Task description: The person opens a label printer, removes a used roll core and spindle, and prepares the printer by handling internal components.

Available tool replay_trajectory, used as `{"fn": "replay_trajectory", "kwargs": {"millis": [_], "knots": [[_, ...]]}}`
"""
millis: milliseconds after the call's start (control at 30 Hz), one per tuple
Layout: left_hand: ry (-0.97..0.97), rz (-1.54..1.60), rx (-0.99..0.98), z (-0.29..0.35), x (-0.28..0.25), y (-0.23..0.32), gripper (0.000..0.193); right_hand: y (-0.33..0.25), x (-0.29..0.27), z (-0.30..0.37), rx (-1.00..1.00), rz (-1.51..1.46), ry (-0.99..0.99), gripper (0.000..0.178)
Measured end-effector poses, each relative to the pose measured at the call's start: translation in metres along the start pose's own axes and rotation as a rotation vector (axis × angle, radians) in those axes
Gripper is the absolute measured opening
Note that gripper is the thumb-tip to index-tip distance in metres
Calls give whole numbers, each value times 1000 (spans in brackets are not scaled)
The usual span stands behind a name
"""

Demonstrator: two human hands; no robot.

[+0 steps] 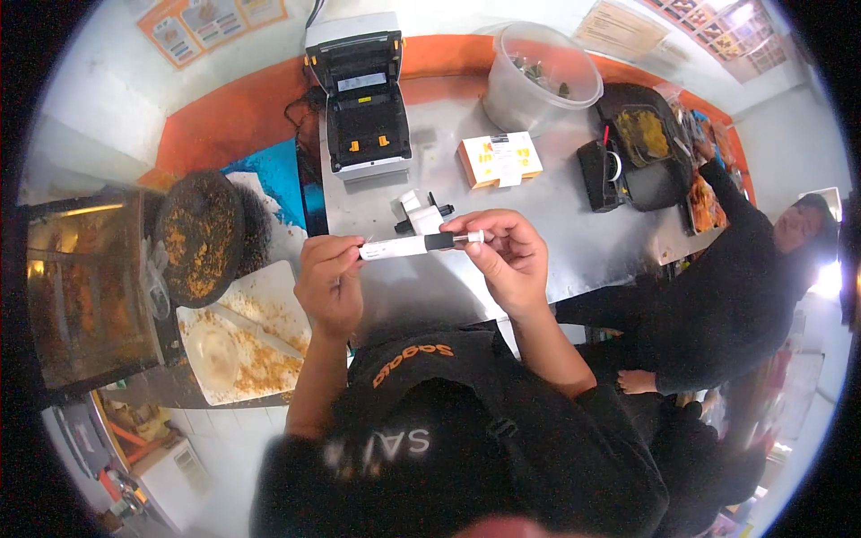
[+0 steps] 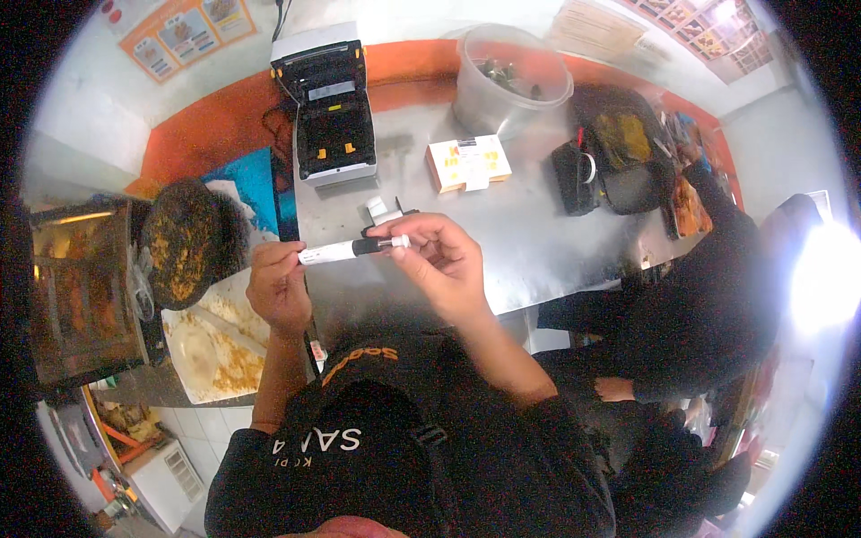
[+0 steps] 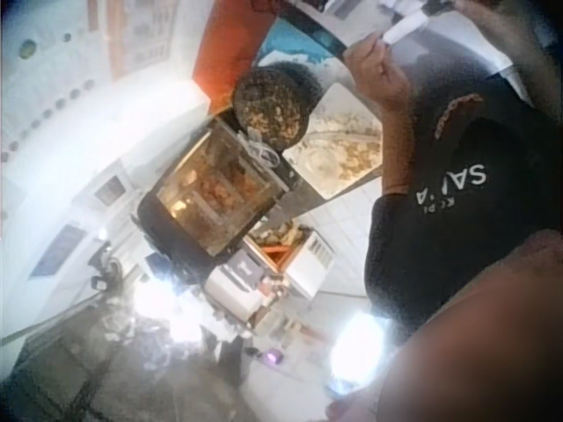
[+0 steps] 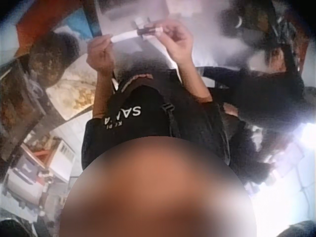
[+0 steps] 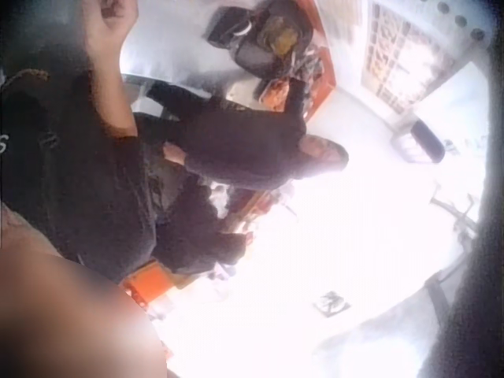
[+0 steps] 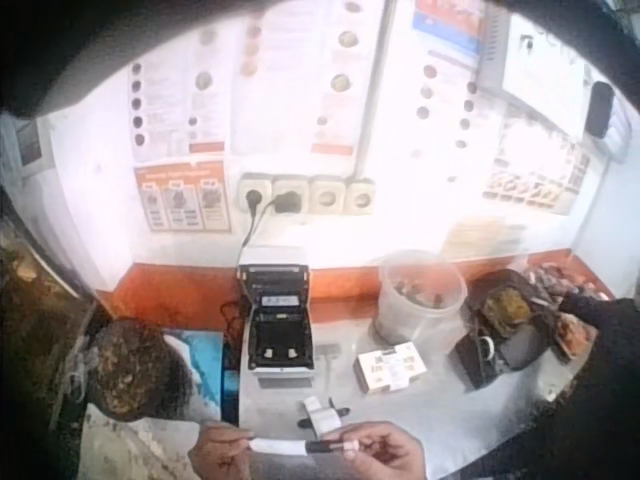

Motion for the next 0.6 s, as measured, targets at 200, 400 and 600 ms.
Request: {"fn": "replay_trajectory", "kwargs": {"millis": [200, 400, 600], "knots": [[33, 309, -175, 18, 8, -13, 22, -6, 2, 2, -6, -48, 69, 22], [50, 392, -283, 31, 13, -23, 23, 11, -17, 2, 109, -340, 260, 22], [-273, 116, -120, -4, -3, -4, 23, -7, -8, -19, 177, 570, -86, 27]]}}
Point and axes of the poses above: each hand's wrist, its own z-axis away from the middle knuckle, its own x-axis out of the palm, y = z × x, the point moved 3 cm from there along -z, towards the middle knuckle, and after that the axes turned 10 degrees about -y, right-handed, at the moved point
